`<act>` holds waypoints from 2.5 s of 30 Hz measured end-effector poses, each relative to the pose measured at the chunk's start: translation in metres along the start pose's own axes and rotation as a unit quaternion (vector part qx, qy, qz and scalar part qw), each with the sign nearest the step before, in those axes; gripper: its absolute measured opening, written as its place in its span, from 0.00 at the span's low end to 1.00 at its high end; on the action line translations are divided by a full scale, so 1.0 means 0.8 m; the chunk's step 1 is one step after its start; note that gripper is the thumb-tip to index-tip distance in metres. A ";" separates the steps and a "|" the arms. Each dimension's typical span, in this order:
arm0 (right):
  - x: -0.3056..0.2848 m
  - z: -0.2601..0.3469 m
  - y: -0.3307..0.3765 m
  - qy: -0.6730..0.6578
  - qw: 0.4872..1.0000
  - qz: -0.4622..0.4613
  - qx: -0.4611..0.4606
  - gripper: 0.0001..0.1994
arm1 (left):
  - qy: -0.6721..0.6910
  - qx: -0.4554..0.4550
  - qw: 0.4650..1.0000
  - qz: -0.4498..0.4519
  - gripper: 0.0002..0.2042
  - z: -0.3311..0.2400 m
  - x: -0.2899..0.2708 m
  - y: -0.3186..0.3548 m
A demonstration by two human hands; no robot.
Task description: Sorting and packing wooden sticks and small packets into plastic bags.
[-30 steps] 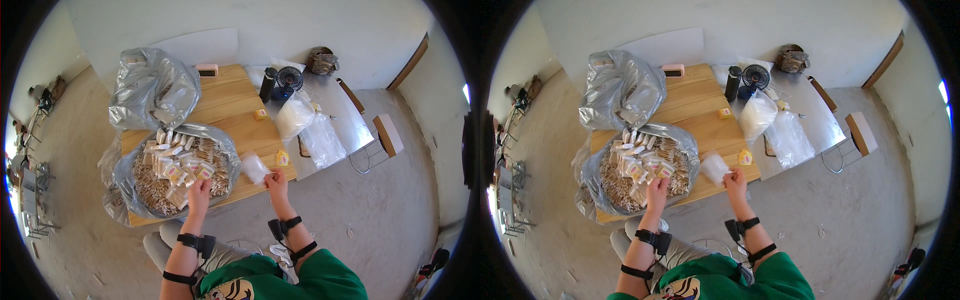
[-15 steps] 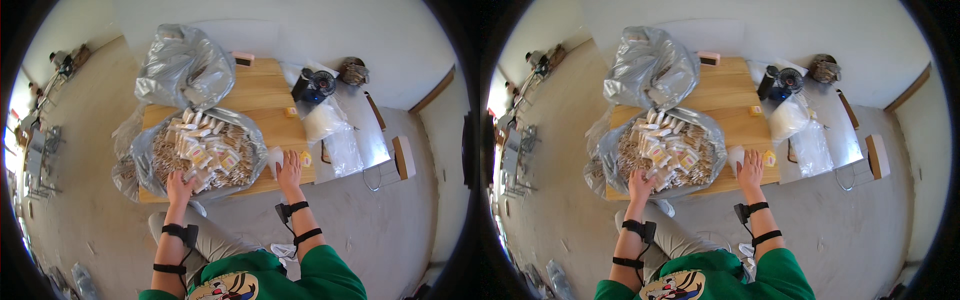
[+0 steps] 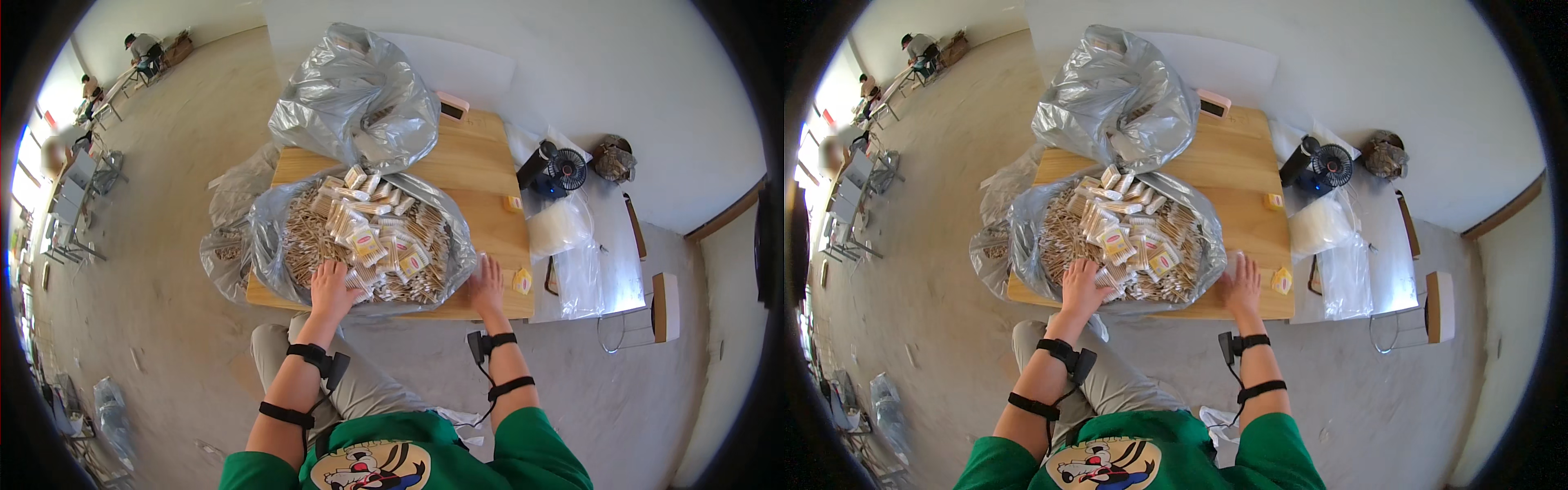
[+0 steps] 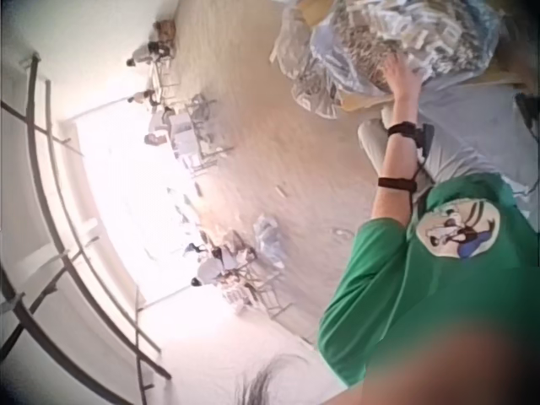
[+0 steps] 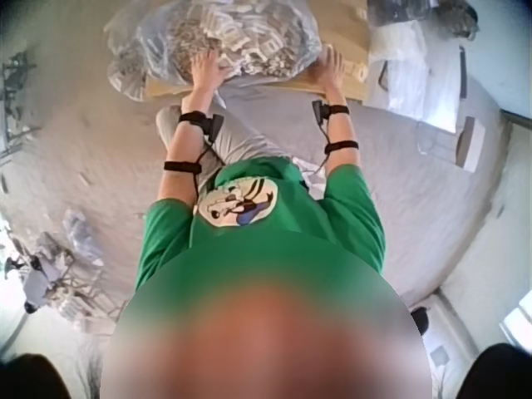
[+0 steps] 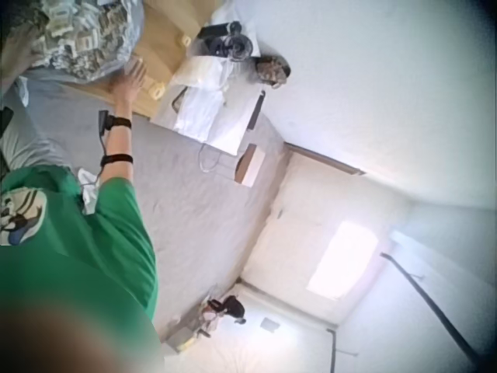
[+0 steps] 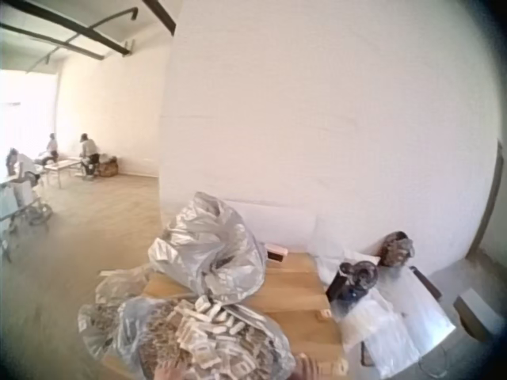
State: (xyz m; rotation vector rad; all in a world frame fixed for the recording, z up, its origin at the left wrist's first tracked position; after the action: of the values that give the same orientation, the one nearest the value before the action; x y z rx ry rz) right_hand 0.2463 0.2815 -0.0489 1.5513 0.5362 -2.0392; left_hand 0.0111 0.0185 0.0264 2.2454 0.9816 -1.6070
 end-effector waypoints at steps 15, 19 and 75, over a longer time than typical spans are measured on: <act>-0.042 0.194 0.086 -0.571 0.817 0.016 -0.079 0.16 | 0.512 -0.147 0.845 -0.044 0.20 -0.003 0.007 0.007; -0.017 0.214 0.078 -0.636 0.759 0.142 0.001 0.16 | 0.494 -0.118 0.862 0.008 0.13 -0.028 0.000 0.009; -0.089 0.231 0.086 -0.362 0.912 -0.059 -0.185 0.15 | 0.360 0.000 0.933 0.021 0.06 -0.090 0.011 0.009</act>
State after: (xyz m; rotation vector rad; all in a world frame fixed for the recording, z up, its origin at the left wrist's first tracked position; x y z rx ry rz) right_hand 0.1637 0.1289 0.0688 0.4884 0.6660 -2.2372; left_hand 0.0720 0.0540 0.0441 2.8903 1.0516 -0.7328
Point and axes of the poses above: each hand's wrist, its own y-axis away from the middle knuckle, its own x-axis out of the palm, z = x × y, the point moved 8 cm from there along -y, towards the middle knuckle, and after that the axes turned 3 degrees about x, right-handed, at the moved point
